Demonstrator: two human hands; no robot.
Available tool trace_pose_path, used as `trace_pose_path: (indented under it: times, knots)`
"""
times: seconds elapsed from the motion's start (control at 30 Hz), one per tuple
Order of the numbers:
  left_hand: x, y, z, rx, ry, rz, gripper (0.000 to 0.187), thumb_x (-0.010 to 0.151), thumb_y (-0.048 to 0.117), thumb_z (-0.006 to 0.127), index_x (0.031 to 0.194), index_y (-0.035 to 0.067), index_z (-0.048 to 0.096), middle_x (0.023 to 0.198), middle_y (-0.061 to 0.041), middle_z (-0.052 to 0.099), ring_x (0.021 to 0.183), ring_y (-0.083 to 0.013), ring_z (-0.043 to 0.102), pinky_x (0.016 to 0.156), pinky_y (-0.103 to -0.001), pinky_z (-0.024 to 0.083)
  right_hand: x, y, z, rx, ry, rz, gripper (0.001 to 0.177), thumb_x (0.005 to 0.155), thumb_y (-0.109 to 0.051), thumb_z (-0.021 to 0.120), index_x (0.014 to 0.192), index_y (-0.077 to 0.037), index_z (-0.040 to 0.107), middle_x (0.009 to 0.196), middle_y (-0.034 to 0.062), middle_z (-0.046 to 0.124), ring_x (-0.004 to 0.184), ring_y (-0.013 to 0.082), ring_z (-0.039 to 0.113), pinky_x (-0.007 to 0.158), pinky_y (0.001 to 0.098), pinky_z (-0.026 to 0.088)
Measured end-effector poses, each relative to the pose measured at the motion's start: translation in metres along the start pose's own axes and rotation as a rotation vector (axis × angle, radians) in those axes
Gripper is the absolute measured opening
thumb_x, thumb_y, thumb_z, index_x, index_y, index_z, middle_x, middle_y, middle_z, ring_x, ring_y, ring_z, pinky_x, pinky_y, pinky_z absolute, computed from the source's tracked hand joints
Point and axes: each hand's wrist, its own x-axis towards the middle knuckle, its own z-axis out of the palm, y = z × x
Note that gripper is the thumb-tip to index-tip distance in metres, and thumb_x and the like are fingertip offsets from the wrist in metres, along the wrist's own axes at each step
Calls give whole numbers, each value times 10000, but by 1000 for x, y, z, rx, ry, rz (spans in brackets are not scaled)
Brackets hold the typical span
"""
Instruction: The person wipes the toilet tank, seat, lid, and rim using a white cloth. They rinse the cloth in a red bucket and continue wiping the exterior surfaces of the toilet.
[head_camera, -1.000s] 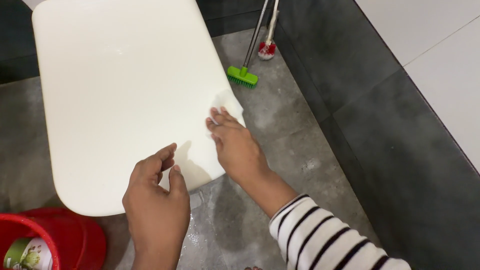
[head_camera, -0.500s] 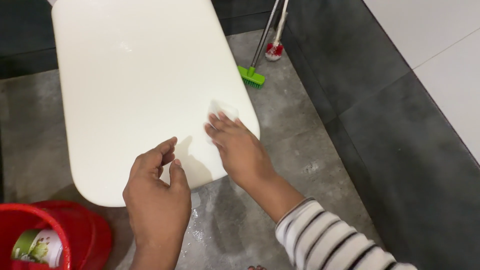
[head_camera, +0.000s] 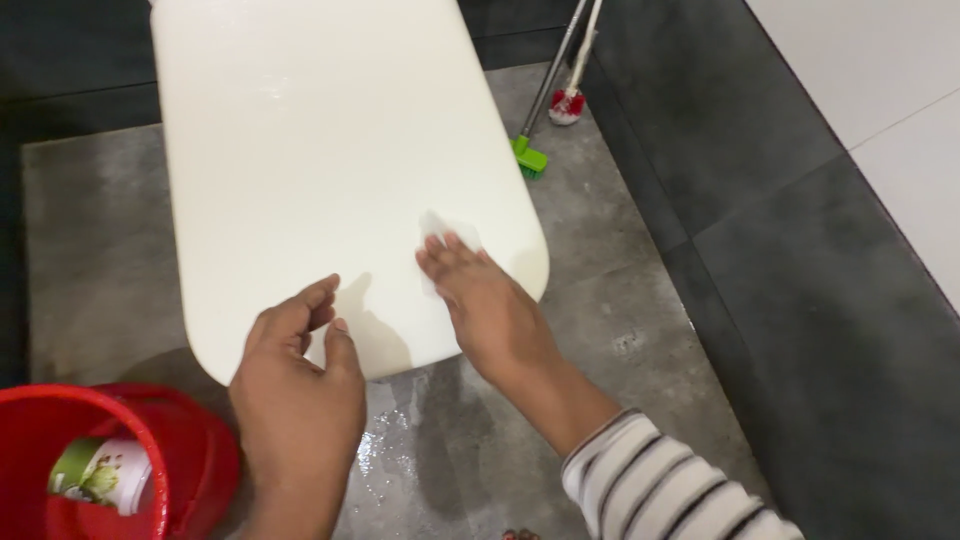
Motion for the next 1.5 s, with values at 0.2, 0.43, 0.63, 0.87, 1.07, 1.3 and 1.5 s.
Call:
trace_pose_path:
  times: [0.2,0.43,0.63,0.87,1.07,1.3,1.5]
  knots:
    - [2,-7,-9,-22,16,-56,347,902,60,631,1229,121,727,1139,-92,715,1043,-223,707,907,-366,549,15,-47,32,119,-44,-159,429,975,-48,525,1394,-68,616,1505,106,568,1465,243,465,1227,399,335]
    - [8,-15,-27,-7,29,-110,348,898,60,632,1225,130,728,1136,-87,711,1033,-222,703,868,-370,549,-23,-41,12,62,-76,-87,491,904,10,498,1362,-83,646,1480,93,590,1440,241,488,1215,405,331]
    - [7,-33,-32,-11,52,-117,356,899,48,634,1233,127,728,1144,-88,712,1048,-212,707,902,-357,548,27,-48,45,44,-15,-99,431,970,-47,514,1389,-68,615,1508,106,550,1455,254,459,1213,408,331]
    - [15,-39,-43,-25,92,-152,356,893,49,647,1229,130,731,1144,-81,712,1038,-211,710,839,-364,559,-2,-85,45,94,-174,-230,499,867,-10,550,1357,-65,628,1490,91,586,1447,239,469,1209,414,335]
    - [18,-48,-53,-48,116,-84,350,898,47,642,1231,112,729,1139,-93,715,1041,-212,718,890,-349,557,22,-56,45,19,-54,-65,423,947,1,540,1352,-64,645,1489,120,567,1448,258,453,1203,408,342]
    - [25,-52,-57,-12,96,-248,341,888,78,647,1211,146,731,1130,-69,710,969,-203,708,755,-358,553,34,-109,81,136,-151,-214,425,945,-29,542,1360,-43,632,1514,120,557,1472,247,446,1230,415,308]
    - [29,-56,-64,-27,159,-162,340,902,41,650,1224,112,735,1132,-74,714,993,-197,706,817,-335,551,8,-91,59,144,-147,-128,413,979,-51,471,1349,-58,655,1480,85,588,1473,223,461,1254,378,317]
